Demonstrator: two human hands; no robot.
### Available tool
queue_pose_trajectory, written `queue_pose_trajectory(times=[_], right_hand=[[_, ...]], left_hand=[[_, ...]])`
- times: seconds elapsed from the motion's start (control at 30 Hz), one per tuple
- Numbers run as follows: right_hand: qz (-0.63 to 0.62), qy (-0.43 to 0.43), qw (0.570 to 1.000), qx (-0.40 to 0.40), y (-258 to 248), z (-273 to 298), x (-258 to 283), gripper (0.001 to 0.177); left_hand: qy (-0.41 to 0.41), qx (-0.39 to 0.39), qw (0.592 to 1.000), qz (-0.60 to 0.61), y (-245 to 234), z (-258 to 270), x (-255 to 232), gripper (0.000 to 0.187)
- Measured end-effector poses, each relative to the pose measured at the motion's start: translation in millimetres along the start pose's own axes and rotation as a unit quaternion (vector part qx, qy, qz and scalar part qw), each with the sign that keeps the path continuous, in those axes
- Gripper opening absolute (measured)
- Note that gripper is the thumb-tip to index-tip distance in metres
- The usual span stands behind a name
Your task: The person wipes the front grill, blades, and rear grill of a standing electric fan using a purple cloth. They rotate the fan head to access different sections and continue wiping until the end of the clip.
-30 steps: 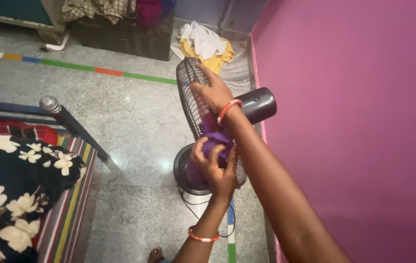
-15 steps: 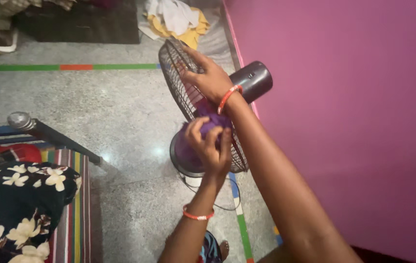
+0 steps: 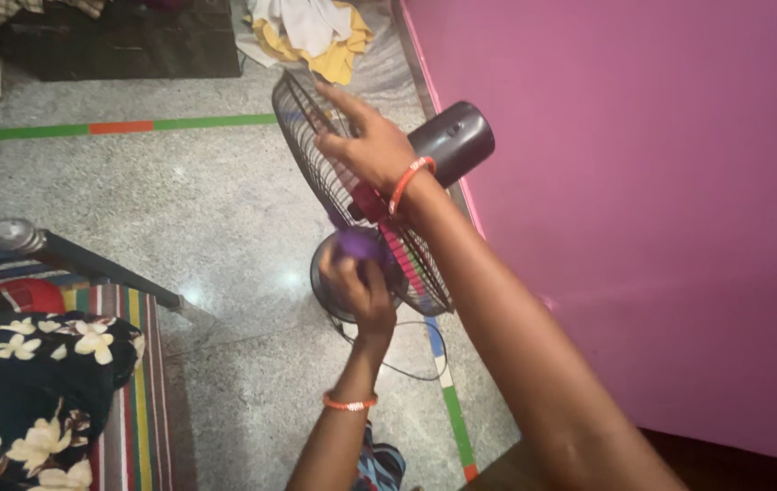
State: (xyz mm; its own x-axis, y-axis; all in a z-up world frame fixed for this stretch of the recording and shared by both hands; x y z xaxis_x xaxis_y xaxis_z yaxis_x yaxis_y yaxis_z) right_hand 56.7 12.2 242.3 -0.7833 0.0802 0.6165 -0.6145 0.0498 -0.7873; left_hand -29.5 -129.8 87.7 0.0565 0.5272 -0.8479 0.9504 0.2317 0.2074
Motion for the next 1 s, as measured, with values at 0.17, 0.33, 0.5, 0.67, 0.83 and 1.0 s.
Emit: queue_pose_trajectory(times=[0.17, 0.33, 0.5, 0.67, 0.83, 1.0], right_hand=[[-0.004, -0.031, 1.000, 0.004, 0, -9, -4, 0.073], [-0.017, -0.054, 0.998, -0.001, 1, -8, -1, 0.074], [-0.017, -0.066, 0.998, 0.002, 2, -8, -1, 0.075], [-0.033, -0.077, 0.996, 0.002, 5, -13, -5, 0.075], [-0.047, -0.080, 0.996, 0.007, 4, -14, -7, 0.075], [-0.053, -0.049, 0.997, -0.008, 5, -10, -14, 0.074]], left_hand=[[0.070, 0.048, 0.994, -0.066, 25, -34, -33, 0.016], [0.028, -0.003, 0.999, 0.029, 15, 7, 12, 0.032], [-0.286, -0.062, 0.948, 0.125, 5, 77, 90, 0.062], [-0.390, -0.206, 0.864, 0.241, 24, 98, 44, 0.054], [-0.351, -0.190, 0.869, 0.292, 62, 107, -57, 0.056], [-0.329, -0.320, 0.848, 0.267, 52, 87, -41, 0.051]])
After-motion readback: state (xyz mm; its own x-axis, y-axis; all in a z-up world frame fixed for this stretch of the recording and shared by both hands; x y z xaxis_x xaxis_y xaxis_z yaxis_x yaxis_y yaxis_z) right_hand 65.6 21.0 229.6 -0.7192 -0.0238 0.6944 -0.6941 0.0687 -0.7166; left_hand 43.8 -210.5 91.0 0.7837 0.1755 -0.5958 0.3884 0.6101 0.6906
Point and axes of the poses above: each hand's wrist, its own z-axis away from the middle knuckle, its own y-axis out of the palm, x = y × z, the point moved 6 cm from there along -z, towards the middle knuckle, and after that the axes turned 12 degrees about z, right-handed, at the moved point
